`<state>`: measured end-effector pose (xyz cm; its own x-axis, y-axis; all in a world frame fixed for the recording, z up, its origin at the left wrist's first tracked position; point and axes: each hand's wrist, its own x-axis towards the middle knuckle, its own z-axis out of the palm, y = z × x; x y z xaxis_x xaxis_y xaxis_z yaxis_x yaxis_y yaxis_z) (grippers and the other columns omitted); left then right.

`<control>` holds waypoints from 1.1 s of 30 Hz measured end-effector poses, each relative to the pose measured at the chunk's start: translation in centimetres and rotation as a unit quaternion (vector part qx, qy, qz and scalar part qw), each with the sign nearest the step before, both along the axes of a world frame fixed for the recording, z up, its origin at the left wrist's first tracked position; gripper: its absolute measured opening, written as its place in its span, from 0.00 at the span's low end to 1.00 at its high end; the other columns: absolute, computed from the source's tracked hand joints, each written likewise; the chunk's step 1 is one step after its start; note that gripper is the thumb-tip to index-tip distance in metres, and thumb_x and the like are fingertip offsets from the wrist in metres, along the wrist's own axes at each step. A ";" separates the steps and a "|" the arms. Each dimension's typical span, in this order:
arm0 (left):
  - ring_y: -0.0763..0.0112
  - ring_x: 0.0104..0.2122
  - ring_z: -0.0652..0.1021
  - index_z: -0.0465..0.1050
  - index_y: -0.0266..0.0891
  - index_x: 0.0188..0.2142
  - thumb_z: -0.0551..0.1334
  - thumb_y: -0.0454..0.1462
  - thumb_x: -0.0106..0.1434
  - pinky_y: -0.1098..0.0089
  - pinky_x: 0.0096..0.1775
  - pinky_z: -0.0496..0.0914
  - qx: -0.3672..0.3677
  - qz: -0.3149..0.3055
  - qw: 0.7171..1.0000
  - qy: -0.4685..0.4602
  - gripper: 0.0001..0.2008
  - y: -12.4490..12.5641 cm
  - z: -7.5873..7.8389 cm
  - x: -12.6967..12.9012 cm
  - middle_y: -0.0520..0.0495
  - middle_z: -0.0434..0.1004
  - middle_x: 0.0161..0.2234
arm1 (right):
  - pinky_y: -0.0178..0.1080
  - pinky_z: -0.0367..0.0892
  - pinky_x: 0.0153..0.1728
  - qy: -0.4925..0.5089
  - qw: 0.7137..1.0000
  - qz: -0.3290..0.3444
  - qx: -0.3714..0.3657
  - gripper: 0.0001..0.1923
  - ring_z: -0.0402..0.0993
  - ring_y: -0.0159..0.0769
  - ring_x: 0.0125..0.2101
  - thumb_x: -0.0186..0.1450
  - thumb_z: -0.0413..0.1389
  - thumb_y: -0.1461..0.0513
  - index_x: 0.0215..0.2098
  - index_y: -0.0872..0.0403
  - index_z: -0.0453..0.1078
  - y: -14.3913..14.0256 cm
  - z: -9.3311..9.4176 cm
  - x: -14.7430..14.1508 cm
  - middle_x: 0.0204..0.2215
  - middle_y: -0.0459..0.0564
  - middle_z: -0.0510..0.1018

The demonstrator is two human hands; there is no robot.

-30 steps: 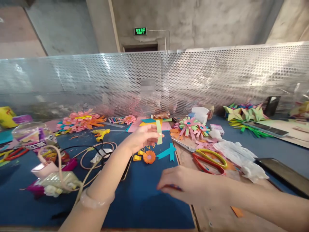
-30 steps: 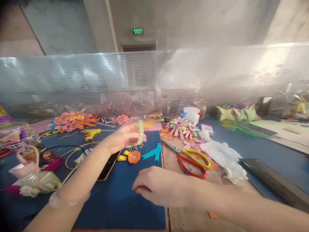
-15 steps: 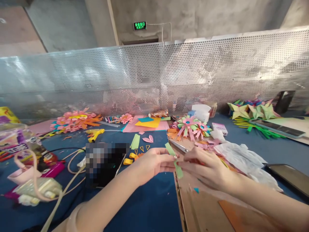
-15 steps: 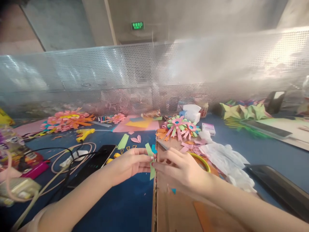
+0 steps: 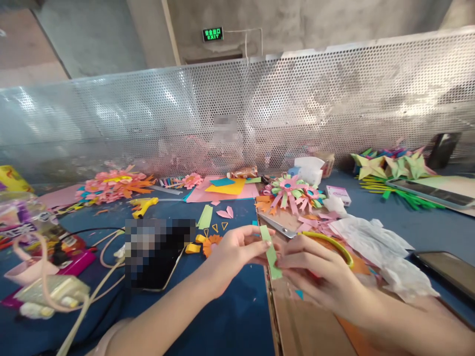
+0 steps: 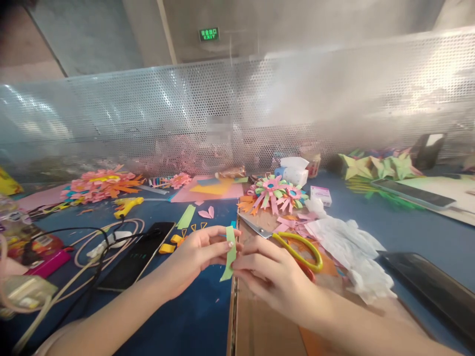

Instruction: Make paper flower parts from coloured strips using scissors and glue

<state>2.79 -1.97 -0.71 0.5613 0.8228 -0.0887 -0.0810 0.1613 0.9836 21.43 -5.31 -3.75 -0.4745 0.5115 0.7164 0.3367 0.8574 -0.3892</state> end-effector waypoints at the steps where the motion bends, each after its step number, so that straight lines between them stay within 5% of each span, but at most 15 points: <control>1: 0.70 0.35 0.77 0.73 0.35 0.44 0.63 0.35 0.59 0.72 0.37 0.70 0.009 0.004 1.000 0.002 0.13 0.0 0.0 0.1 0.44 0.78 0.36 | 0.32 0.67 0.34 0.018 0.999 -0.010 -0.026 0.09 0.69 0.29 0.34 0.63 0.53 0.70 0.40 0.53 0.68 -0.1 0.0 -0.1 0.34 0.49 0.69; 9: 0.71 0.35 0.76 0.73 0.34 0.35 0.65 0.34 0.56 0.73 0.35 0.70 0.062 -0.009 0.998 0.013 0.07 0.0 -0.1 0.0 0.45 0.78 0.36 | 0.30 0.67 0.30 0.051 0.994 -0.018 -0.097 0.07 0.67 0.30 0.34 0.63 0.54 0.68 0.37 0.51 0.68 -0.3 -0.4 0.0 0.33 0.47 0.68; 14: 0.72 0.35 0.76 0.74 0.37 0.40 0.62 0.34 0.59 0.73 0.36 0.71 0.089 -0.009 0.995 0.035 0.09 0.0 -0.3 0.1 0.46 0.79 0.37 | 0.31 0.65 0.29 0.064 0.986 -0.024 -0.152 0.05 0.68 0.29 0.33 0.64 0.53 0.66 0.36 0.50 0.68 -0.4 -0.5 -0.3 0.33 0.47 0.67; 23: 0.67 0.41 0.77 0.74 0.40 0.46 0.60 0.35 0.60 0.68 0.43 0.72 0.234 0.081 0.961 0.122 0.14 -0.1 -1.1 0.0 0.47 0.79 0.39 | 0.26 0.60 0.18 0.222 0.885 -0.010 -0.409 0.06 0.60 0.22 0.20 0.63 0.56 0.57 0.30 0.51 0.67 -0.8 -0.5 -1.2 0.26 0.41 0.63; 33: 0.69 0.35 0.77 0.77 0.41 0.43 0.61 0.33 0.59 0.70 0.38 0.72 0.375 0.108 0.901 0.191 0.12 -0.7 -0.8 0.0 0.48 0.79 0.35 | 0.26 0.60 0.18 0.234 0.859 -0.018 -0.455 0.10 0.59 0.21 0.18 0.61 0.56 0.54 0.29 0.53 0.67 -1.2 0.0 -1.4 0.23 0.39 0.63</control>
<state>2.80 -2.71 -1.54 0.4281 0.8175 0.3852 0.3365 -0.5398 0.7717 20.06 -6.46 -3.75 -0.2163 0.9688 0.1212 -0.0196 0.1199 -0.9926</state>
